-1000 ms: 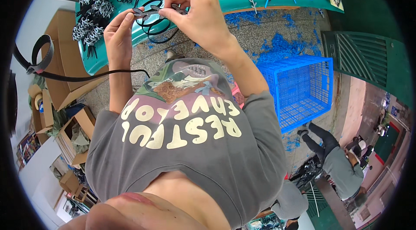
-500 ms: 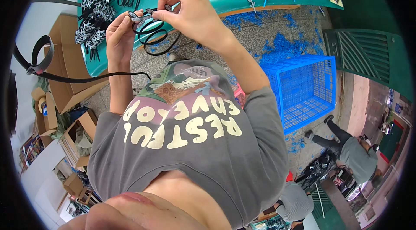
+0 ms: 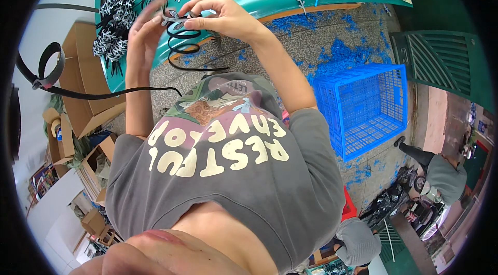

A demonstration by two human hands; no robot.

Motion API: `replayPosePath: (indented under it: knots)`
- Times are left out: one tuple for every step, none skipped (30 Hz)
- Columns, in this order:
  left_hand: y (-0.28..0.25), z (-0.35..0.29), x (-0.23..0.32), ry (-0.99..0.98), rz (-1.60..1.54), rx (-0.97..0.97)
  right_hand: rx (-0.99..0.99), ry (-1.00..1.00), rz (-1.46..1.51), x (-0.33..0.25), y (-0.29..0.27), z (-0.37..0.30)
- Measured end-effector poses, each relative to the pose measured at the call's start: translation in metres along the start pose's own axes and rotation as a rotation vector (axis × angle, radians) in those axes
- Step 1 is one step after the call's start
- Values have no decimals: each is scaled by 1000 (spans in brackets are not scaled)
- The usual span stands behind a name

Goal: The person selects patterned plastic strips and straps from a table and weaves them together by hand to assemble interlocking decorative pieces.

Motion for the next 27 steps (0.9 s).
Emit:
replayPosePath:
  knots:
    - [7, -2, 18, 90, 154, -45, 7, 21, -14, 1, 1, 0]
    - [4, 4, 32, 304, 336, -54, 7, 24, -15, 1, 2, 1]
    - [8, 7, 44, 425, 574, -197, 18, 47, -20, 1, 3, 3]
    - [22, 10, 56, 542, 830, -352, 36, 57, -10, -1, -2, 1]
    - [28, 19, 63, 538, 846, -358, 44, 57, 28, -4, -6, -2]
    - [37, 19, 61, 549, 862, -580, 34, 55, 27, -5, -4, 0]
    - [44, 15, 58, 555, 873, -804, 15, 50, 43, -5, -2, 0]
    - [40, 17, 63, 556, 878, -795, -3, 45, 61, -6, 0, 1]
    - [37, 23, 56, 429, 895, -869, 33, -42, -13, -3, -3, 0]
    - [36, 26, 48, 299, 909, -946, 43, -45, -14, 5, -4, -1]
    - [39, 26, 48, 307, 909, -907, 114, -31, 30, 17, -10, -1]
    - [41, 24, 46, 308, 912, -917, 183, -17, 77, 31, -17, -3]
    - [38, 25, 44, 244, 858, -900, 190, 135, 253, 57, -15, -4]
    - [36, 26, 42, 180, 803, -882, 202, 129, 255, 64, -20, -9]
    - [33, 25, 37, 96, 747, -866, 173, 193, 327, 68, -20, -14]
    - [33, 23, 36, 92, 748, -871, 143, 257, 398, 70, -19, -20]
    - [32, 23, 36, 49, 694, -857, 273, 234, 281, 65, -30, -24]
    - [29, 22, 35, 6, 639, -838, 274, 237, 284, 54, -34, -28]
    - [26, 22, 34, 55, 709, -828, 262, 191, 105, 35, -42, -30]
    - [24, 20, 33, 52, 709, -822, 249, 144, -74, 16, -46, -31]
    - [26, 27, 28, 73, 793, -803, 335, 128, -170, 0, -52, -37]
    - [22, 24, 30, 93, 892, -733, 317, 125, -164, -14, -45, -37]
    - [19, 19, 31, 89, 897, -713, 265, 76, -256, -32, -37, -36]
    - [19, 19, 32, 137, 911, -711, 229, 30, -356, -43, -30, -36]
    - [18, 18, 33, 185, 925, -707, 241, 21, -412, -47, -28, -36]
    - [17, 17, 34, 186, 923, -704, 238, 21, -414, -49, -28, -34]
    - [20, 15, 37, 217, 854, -739, 257, 17, -448, -53, -30, -34]
Point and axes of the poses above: each hand's wrist, its own z-axis towards the middle knuckle, its own y-axis out of the palm, x = y × z, the point moved 7 cm from there along z, towards the middle knuckle, and after that the axes turned 2 degrees about x, right-handed, at the moved point
